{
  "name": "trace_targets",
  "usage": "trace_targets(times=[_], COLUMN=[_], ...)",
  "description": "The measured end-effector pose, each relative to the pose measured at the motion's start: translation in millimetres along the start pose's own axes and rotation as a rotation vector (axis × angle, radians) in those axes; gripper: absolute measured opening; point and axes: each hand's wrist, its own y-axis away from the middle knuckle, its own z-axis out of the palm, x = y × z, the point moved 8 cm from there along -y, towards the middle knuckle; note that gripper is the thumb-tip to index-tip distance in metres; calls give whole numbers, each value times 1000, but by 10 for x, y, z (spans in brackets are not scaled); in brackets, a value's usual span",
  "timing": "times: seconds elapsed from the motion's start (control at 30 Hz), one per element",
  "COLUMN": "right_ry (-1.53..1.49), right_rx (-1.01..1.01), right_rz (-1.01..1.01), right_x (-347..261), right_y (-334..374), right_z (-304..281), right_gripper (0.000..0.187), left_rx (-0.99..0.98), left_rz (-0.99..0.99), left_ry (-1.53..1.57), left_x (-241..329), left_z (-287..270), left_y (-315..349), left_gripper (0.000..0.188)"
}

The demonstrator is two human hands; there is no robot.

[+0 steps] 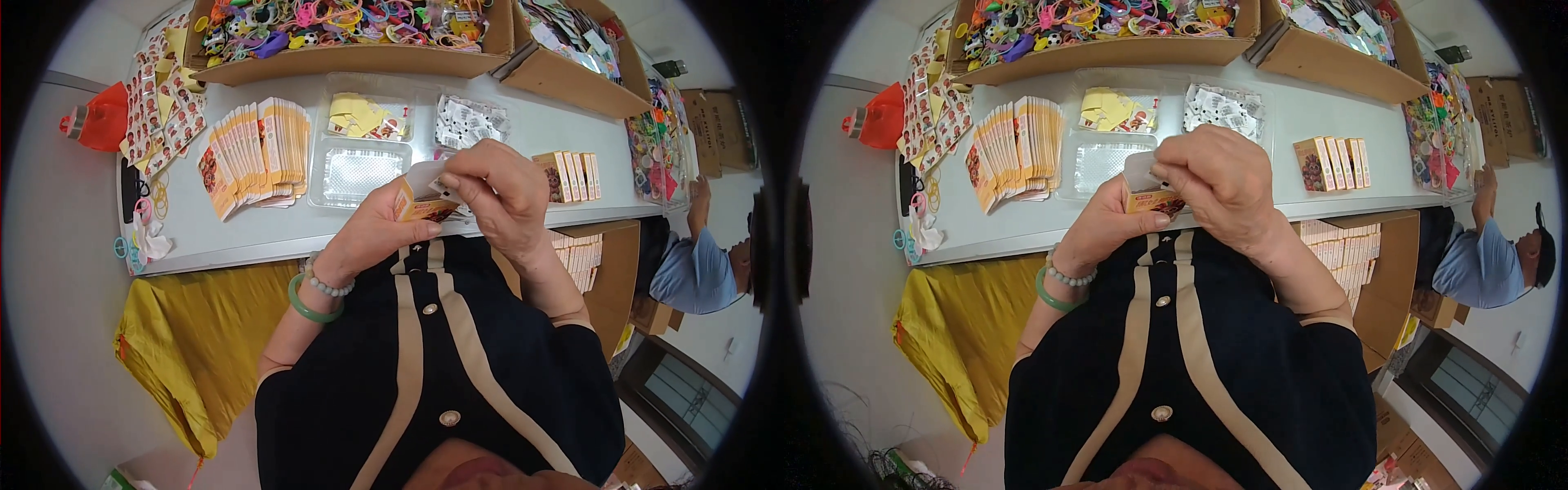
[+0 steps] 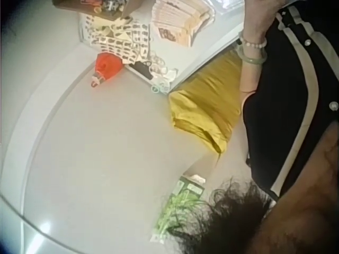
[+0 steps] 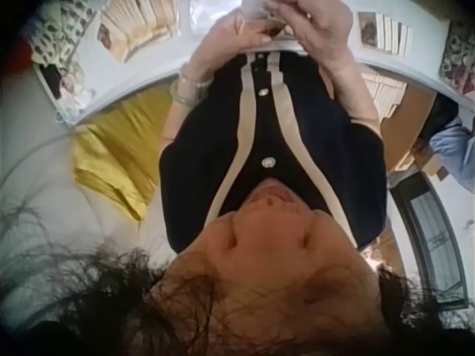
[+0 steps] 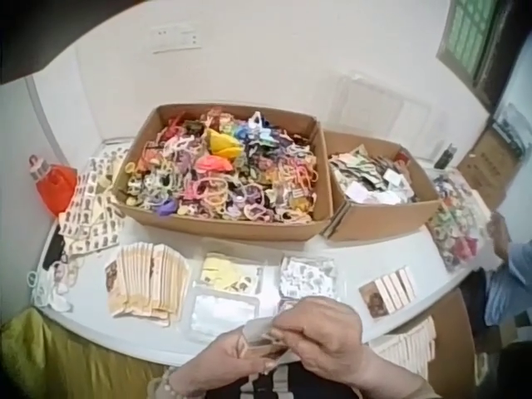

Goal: Packaging small colorful toy parts into individual plastic packets and then into shipping envelopes and boxes.

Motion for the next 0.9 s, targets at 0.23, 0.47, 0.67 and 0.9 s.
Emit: trace_targets(times=[0.23,0.47,0.67,0.9], right_ry=[-63,-591,-628,-54], right_rx=[13,121,243,-128], right_rz=[-79,304,270,422], right_x=[-41,225,288,641], right_y=[-48,59,91,428], right_z=[86,95,-17,-33], right_gripper=[12,6,7,20], left_rx=[-42,-84,-57,30], left_rz=[-25,4,-12,19], left_ry=[3,53,131,185], left_x=[-65,16,34,9], left_z=[-79,-40,-98,-263], left_y=[-15,-8,27,35], left_gripper=[51,56,56,53])
